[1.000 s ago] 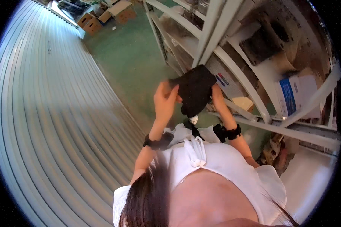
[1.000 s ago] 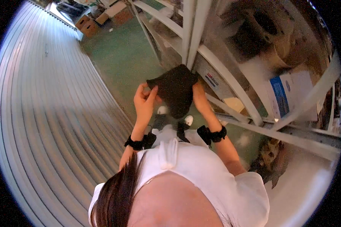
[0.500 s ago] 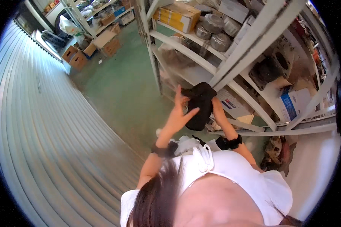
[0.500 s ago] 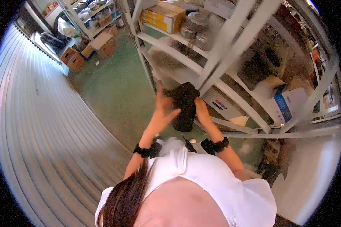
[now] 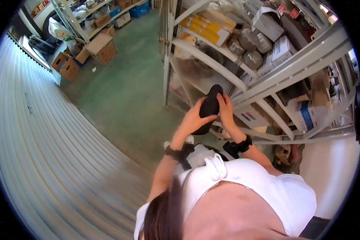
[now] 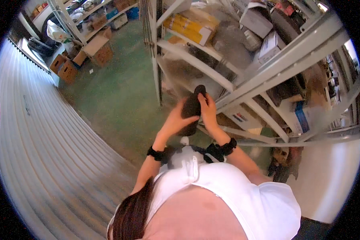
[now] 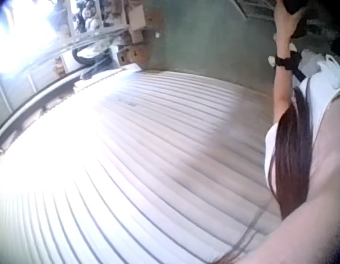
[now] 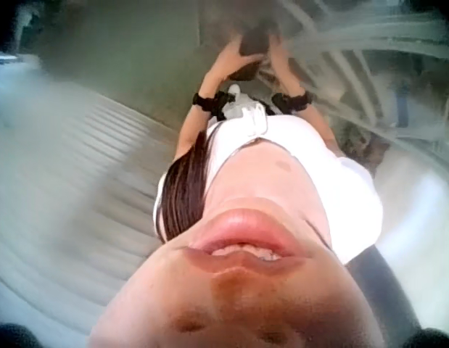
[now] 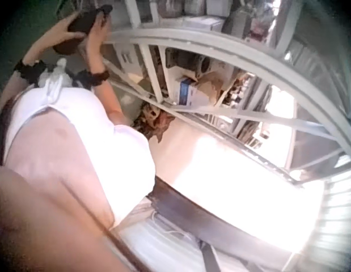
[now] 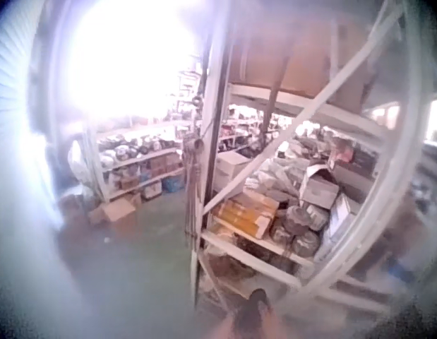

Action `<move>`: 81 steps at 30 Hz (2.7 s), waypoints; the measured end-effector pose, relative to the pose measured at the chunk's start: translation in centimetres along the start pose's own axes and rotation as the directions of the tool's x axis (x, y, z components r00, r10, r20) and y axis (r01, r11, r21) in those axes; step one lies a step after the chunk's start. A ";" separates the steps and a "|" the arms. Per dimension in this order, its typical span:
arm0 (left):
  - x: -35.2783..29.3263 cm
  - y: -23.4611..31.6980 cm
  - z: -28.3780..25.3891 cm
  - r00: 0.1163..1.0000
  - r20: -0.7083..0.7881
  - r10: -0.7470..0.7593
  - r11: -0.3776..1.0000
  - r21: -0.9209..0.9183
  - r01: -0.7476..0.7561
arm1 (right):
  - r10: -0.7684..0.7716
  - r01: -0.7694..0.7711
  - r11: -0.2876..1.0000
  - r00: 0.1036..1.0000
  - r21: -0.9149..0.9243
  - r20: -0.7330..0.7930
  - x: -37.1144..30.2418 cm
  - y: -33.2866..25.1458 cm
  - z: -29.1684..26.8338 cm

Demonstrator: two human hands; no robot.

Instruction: The person cleans various mechanical parts using a black cloth, handling gears and engine components on a shelf before wiping down a white surface.

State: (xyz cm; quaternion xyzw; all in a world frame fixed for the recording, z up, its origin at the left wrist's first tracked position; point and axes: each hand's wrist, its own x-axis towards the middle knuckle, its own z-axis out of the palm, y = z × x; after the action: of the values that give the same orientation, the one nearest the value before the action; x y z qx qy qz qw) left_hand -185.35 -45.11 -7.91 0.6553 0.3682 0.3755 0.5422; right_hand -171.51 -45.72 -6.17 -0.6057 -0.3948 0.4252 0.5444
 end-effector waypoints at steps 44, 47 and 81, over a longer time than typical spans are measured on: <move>7.7 -20.5 0.5 0.879 -0.439 -0.187 0.941 0.176 0.288 | -0.058 -0.048 0.655 0.992 -0.754 -0.113 12.6 17.6 7.7; 7.2 -19.8 0.2 0.880 -0.340 -0.333 0.904 0.149 0.400 | -0.112 -0.008 0.699 0.986 -0.715 -0.120 12.0 18.0 7.7; 6.1 -21.9 1.5 0.858 -0.371 -0.356 0.824 0.308 0.475 | 0.064 -0.126 0.739 0.991 -0.662 -0.118 10.9 21.9 6.3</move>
State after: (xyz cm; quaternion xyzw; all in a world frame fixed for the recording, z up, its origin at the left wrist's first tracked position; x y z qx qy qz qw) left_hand -182.91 -37.27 -29.18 0.5881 0.6475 0.2602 0.4088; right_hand -173.57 -35.47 -29.15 -0.7976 -0.4651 0.2563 0.2861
